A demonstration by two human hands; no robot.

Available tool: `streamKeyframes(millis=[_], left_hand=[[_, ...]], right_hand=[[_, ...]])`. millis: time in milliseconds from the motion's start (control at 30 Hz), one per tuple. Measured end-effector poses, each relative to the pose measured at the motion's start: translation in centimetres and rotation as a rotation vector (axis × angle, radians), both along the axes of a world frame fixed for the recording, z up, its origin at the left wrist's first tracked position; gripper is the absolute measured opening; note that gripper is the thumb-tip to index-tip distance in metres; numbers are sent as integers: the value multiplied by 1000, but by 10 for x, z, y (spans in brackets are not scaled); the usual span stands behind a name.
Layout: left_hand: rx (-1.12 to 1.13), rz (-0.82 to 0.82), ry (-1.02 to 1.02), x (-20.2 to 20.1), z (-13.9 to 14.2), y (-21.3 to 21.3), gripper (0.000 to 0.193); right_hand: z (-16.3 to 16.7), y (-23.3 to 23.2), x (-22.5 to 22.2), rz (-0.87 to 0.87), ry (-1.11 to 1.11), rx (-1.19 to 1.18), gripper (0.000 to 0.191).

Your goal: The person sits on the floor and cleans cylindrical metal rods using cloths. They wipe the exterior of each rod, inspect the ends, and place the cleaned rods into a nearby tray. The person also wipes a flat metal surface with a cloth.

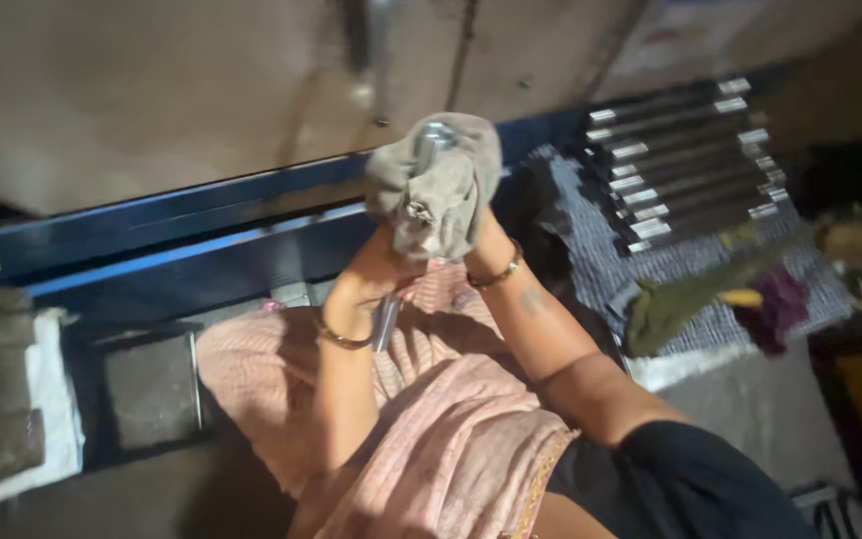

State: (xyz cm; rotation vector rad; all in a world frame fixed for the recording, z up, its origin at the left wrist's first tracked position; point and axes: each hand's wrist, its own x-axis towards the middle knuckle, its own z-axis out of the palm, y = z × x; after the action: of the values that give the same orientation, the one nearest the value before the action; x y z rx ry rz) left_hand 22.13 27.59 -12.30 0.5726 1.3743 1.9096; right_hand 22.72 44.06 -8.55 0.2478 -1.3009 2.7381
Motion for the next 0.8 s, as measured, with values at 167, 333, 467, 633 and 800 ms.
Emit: streamKeyframes(millis=[167, 333, 467, 633, 800], left_hand=[[5, -181, -178, 27, 32, 1, 21], [-67, -10, -109, 28, 43, -4, 25], [158, 222, -235, 19, 40, -19, 21], [396, 293, -282, 4, 30, -23, 12], [362, 313, -258, 1, 24, -15, 15]], right_hand=[[-29, 45, -7, -238, 54, -284, 39], [-47, 140, 16, -642, 42, -273, 45], [-73, 226, 82, -956, 44, 77, 35], [-95, 343, 156, -1433, -59, 199, 40], [-121, 390, 209, -1794, -70, 452, 72]])
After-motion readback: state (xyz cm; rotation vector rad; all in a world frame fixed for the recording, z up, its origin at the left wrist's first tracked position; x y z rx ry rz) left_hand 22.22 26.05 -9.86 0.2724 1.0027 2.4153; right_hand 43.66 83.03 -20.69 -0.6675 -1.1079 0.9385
